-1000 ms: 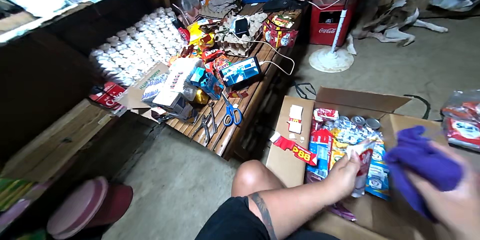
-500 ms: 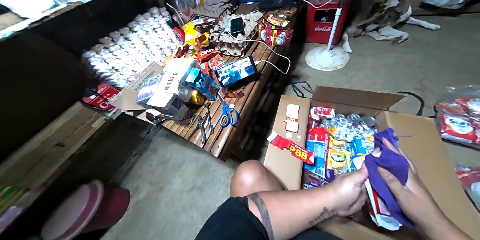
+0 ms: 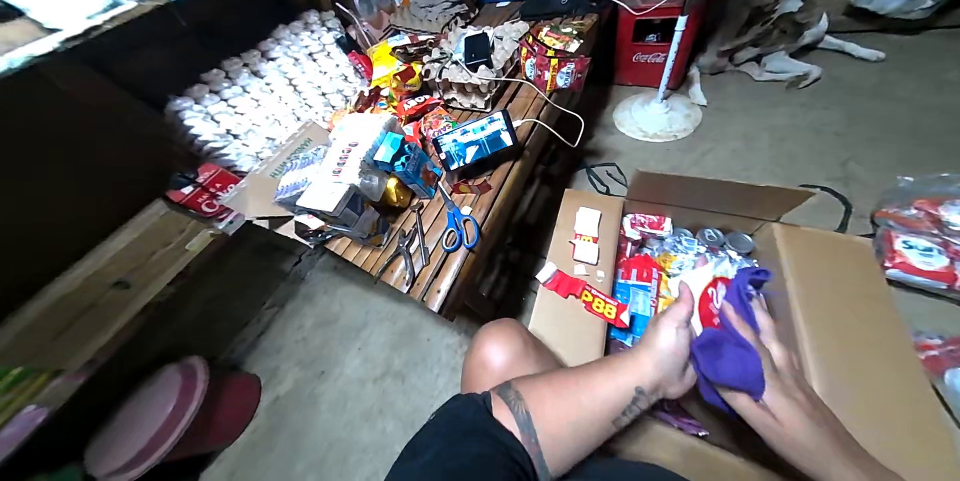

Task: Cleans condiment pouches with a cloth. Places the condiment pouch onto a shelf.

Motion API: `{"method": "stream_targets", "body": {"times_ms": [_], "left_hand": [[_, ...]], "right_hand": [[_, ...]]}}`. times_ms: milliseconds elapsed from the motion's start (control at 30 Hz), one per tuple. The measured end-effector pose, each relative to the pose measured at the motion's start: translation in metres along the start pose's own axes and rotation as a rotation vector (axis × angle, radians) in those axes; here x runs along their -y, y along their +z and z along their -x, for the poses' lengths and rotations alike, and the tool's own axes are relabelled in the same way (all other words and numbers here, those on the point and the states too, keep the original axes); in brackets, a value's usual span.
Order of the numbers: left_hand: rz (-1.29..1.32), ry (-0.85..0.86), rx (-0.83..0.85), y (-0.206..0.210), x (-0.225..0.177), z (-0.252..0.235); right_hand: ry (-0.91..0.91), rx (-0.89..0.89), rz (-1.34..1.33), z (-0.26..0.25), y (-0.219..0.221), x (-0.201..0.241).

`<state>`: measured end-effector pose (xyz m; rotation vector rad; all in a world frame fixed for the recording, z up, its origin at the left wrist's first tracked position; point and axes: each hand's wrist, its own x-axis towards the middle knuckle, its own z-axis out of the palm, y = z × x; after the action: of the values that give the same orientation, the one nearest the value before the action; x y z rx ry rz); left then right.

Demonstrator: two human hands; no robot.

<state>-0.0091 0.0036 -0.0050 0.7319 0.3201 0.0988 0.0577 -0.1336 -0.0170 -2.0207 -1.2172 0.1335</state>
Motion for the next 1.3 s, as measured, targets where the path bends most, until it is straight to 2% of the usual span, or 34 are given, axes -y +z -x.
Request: {"method": "stream_targets", "body": {"times_ms": [67,167,233,300,367,467,567,633,667,700,767,833,867,933,967,1000,1067,1100,1200,1300], "left_hand": [[-0.028,0.024,0.034,-0.008,0.002,-0.003],[-0.094,0.041,0.068,-0.009,0.007,-0.002],[-0.119,0.05,0.104,-0.003,0.005,0.002],[-0.138,0.059,0.15,-0.002,0.007,0.001],[-0.173,0.074,0.179,-0.006,0.011,-0.001],[-0.207,0.095,0.21,-0.012,0.018,-0.005],[-0.256,0.043,0.167,0.011,-0.006,0.011],[-0.31,0.002,0.08,0.033,-0.026,0.026],[-0.299,0.013,0.102,0.026,-0.02,0.022],[-0.268,0.036,0.151,0.011,-0.005,0.011],[-0.245,0.052,0.191,-0.003,0.009,0.002],[-0.256,0.04,0.167,0.002,0.005,0.006],[-0.273,0.022,0.132,0.012,-0.005,0.013],[-0.314,-0.024,0.056,0.038,-0.03,0.031],[-0.328,-0.028,0.04,0.042,-0.034,0.034],[-0.339,-0.019,0.044,0.042,-0.035,0.035],[-0.325,0.048,0.121,0.029,-0.025,0.032],[-0.319,0.074,0.172,0.02,-0.02,0.028],[-0.35,-0.014,0.044,0.038,-0.033,0.036],[-0.278,0.031,0.113,0.011,-0.006,0.017]], "right_hand": [[0.083,0.152,-0.019,-0.009,-0.026,0.042],[-0.076,-0.073,-0.004,-0.004,-0.009,0.024],[0.042,0.095,-0.014,-0.009,-0.028,0.042],[0.003,0.028,-0.026,-0.004,-0.018,0.02],[-0.115,-0.107,0.023,0.004,0.008,-0.035],[-0.136,-0.123,0.024,0.005,0.011,-0.048],[-0.083,-0.108,0.018,0.002,0.003,-0.029],[0.052,0.021,-0.001,-0.008,-0.026,0.027],[0.107,0.073,0.009,-0.013,-0.035,0.045],[0.098,0.054,0.014,-0.013,-0.035,0.047],[-0.051,-0.118,0.065,-0.008,-0.018,0.022],[0.075,0.05,0.024,-0.012,-0.033,0.039],[0.08,0.061,0.028,-0.012,-0.033,0.038],[-0.05,-0.099,0.07,-0.007,-0.017,0.016],[0.003,-0.024,0.031,-0.009,-0.025,0.028],[0.09,0.058,0.006,-0.013,-0.034,0.042],[0.186,0.102,-0.016,-0.016,-0.038,0.054],[0.169,0.091,-0.014,-0.015,-0.036,0.051],[-0.023,-0.062,0.065,-0.007,-0.017,0.019],[0.172,0.143,-0.008,-0.014,-0.037,0.046]]}}
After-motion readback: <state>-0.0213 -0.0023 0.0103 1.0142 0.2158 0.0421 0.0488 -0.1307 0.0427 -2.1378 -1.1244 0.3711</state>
